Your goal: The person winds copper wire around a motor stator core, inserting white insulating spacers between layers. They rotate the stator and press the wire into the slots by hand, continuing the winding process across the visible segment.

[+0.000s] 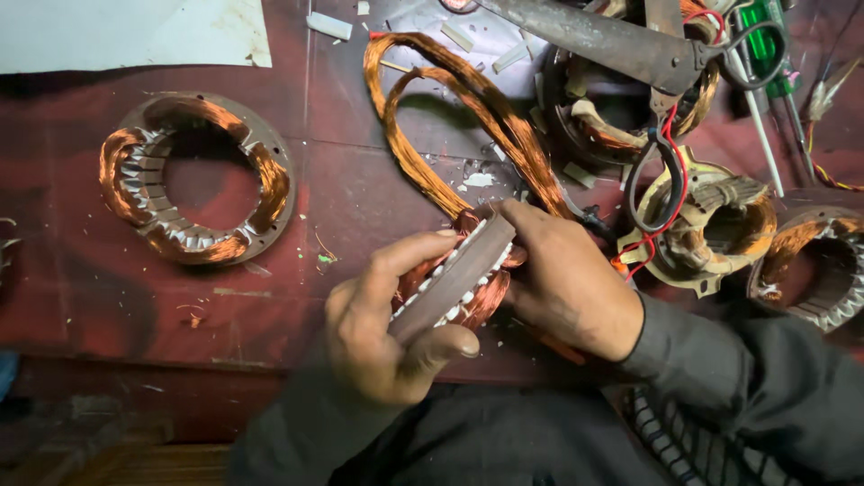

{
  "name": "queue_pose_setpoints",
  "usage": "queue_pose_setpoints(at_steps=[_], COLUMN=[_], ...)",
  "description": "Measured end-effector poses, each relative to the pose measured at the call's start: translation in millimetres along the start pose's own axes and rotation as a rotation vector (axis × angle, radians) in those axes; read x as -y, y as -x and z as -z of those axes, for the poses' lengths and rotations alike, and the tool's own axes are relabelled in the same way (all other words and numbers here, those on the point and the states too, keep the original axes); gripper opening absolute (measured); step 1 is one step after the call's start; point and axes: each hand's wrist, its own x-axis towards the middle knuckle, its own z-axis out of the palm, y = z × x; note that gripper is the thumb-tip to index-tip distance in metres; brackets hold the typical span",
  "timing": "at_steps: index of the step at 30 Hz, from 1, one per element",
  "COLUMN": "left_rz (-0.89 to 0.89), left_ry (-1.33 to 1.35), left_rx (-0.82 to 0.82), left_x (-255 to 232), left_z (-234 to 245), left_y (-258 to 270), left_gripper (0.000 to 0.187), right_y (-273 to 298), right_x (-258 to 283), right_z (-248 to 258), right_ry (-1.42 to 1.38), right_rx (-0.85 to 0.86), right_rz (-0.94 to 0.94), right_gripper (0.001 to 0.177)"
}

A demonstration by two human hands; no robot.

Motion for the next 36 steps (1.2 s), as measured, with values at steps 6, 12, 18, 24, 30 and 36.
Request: queue_pose_setpoints(at_steps=[6,12,18,24,30,36], left_rz=[0.042,0.065,0.073,0.039,0.055,0.152], left_ry=[0.117,0.154,0.192,0.102,0.02,0.07], left_rx=[0.047,0.104,0.12,0.052,-0.041,-0.04], left_x=[7,13,12,2,1,-9], left_z=[9,11,12,4,-4,-9], left_y=[-2,-6,-2,4,12,27], left_gripper=[0.072,0.072,0.061,0.057,0.061,0.085], right_y=[0,1,8,17,81,109], right_x=[-3,-2,-6,-7,-11,-20], right_z=[-2,0,-5,-10,-18,-35], right_ry=[0.095,0.065,-0.02,0.025,0.195,0.383], right_rx=[-0.042,-0.021,0.008,-0.131,-0.383,-0.36], right_rz=[0.105,0.054,-0.016,0.151,0.239,0.315], right_gripper=[0.067,0.062,0.043,0.06,0.068,0.042])
